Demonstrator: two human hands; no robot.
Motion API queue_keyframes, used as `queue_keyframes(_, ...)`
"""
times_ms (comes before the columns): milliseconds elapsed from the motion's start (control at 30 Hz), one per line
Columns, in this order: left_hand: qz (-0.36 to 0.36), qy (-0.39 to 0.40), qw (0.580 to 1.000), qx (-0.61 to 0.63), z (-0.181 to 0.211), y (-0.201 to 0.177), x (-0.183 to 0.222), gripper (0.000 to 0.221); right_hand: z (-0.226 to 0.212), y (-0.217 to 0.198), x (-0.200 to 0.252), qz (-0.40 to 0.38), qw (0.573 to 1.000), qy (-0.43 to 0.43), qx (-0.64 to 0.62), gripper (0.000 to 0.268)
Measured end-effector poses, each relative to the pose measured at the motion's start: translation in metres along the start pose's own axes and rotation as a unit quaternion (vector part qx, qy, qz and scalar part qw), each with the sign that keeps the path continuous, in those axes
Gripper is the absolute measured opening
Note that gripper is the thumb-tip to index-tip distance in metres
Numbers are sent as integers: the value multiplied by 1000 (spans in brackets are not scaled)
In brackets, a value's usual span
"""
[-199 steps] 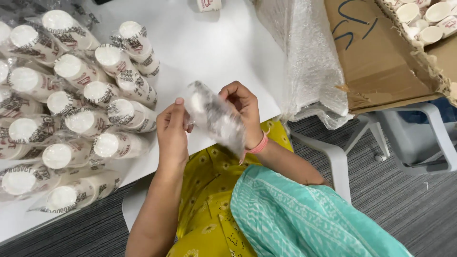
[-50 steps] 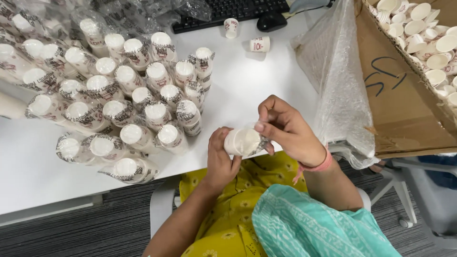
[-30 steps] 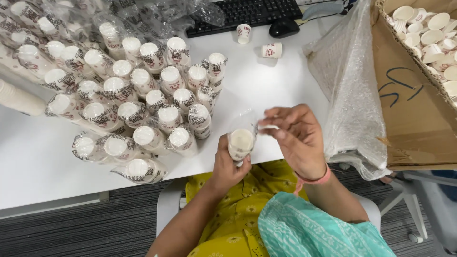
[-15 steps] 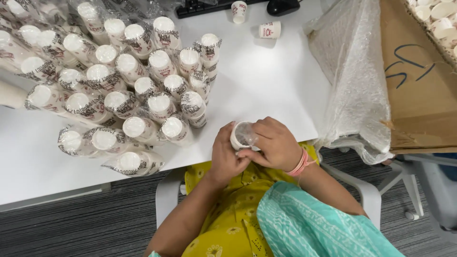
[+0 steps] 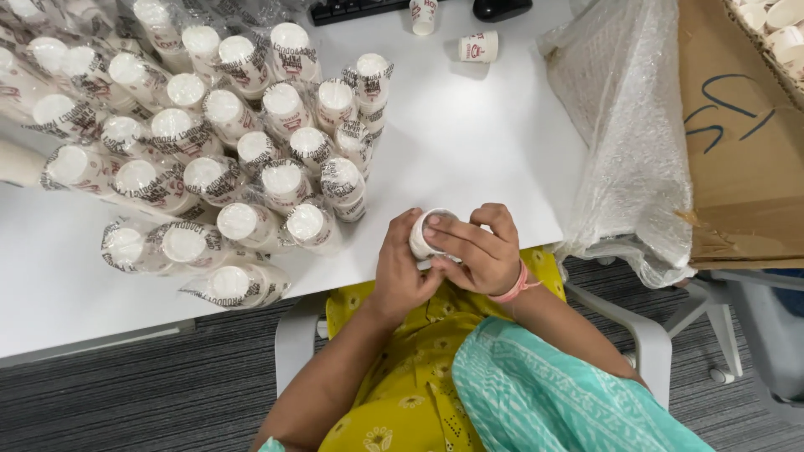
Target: The person places stacks of paper cups into plastic sleeves, gathers additional loose cups from a large cardboard box, and organizes them on a white tabletop.
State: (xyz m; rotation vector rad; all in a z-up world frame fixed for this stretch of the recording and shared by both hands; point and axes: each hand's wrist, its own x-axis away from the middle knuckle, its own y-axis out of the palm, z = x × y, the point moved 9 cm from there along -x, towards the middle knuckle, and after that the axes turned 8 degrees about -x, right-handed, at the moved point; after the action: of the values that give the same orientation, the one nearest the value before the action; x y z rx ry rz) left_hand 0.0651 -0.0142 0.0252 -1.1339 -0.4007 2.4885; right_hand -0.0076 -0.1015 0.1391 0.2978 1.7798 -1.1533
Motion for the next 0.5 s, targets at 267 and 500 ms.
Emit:
queue_keyframes(267,-48,-27,998,-25,-5,10,-3,64,-4,14,-47,-291,944,155,-1,24)
queue_keyframes(500,-16,-18,1000,15,-9,8,5,84,-5,14,-46,-305,930,203,10,25)
